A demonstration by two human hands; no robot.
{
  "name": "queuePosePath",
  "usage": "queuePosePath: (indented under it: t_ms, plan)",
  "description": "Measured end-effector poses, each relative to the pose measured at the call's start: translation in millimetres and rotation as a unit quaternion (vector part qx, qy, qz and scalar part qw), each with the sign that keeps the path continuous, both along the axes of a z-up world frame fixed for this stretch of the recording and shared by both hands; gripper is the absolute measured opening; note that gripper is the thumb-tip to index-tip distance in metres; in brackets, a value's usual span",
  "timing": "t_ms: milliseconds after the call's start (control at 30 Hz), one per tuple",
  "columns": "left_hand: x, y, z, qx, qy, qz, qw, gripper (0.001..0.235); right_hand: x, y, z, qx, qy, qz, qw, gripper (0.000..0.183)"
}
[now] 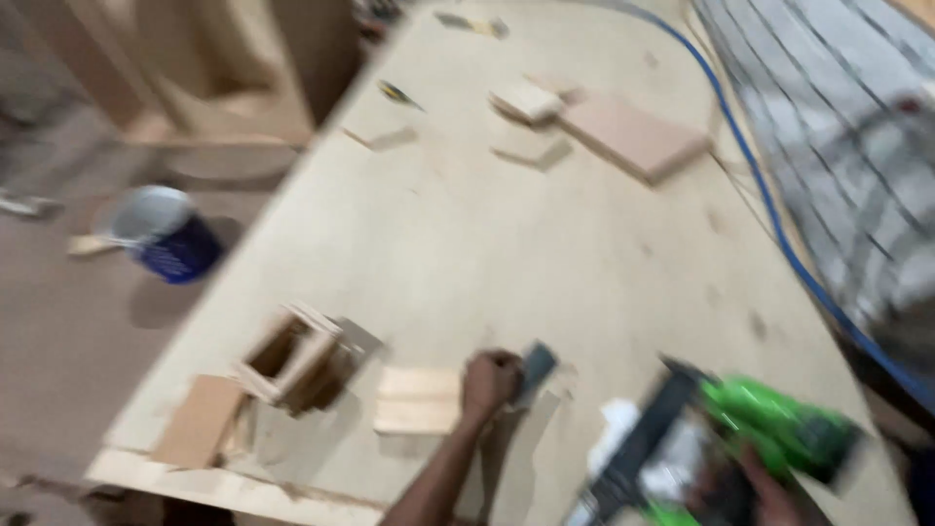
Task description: Assembling small wooden frames by applying glue to the joints and securing them with a pneumatic nail gun.
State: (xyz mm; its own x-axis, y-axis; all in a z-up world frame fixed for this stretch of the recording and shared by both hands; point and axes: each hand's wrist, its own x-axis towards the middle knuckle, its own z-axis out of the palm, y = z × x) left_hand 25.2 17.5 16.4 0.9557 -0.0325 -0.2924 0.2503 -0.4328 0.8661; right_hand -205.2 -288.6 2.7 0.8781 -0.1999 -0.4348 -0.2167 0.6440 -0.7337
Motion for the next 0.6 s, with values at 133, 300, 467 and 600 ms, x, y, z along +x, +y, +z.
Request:
queuePosePath:
  t_ms: [133, 300, 467, 600]
  plan:
    - [-66.4, -7.5, 103.8, -0.120, 0.068, -0.032, 0.990, 0.011, 0.9, 66.6, 123.4, -0.012, 0.063, -0.075, 0.995, 0.067]
    - [-106.6, -23.8, 141.1, -0.294, 0.052, -0.039, 0.954, 0.012, 22.9, 115.6, 177.5, -0.067, 0.030, -0.109, 0.991, 0.054]
    - [-116.2, -22.5, 143.8, -0.103, -0.136, -0.098, 0.980, 0.016, 26.6, 127.0, 185.6, -0.090, 0.054, -0.049, 0.993, 0.061]
    - [-119.5, -18.9, 137.9, -0.062, -0.204, -0.130, 0.968, 0.019, 26.8, 130.3, 184.7, -0.100, 0.061, -0.052, 0.992, 0.063]
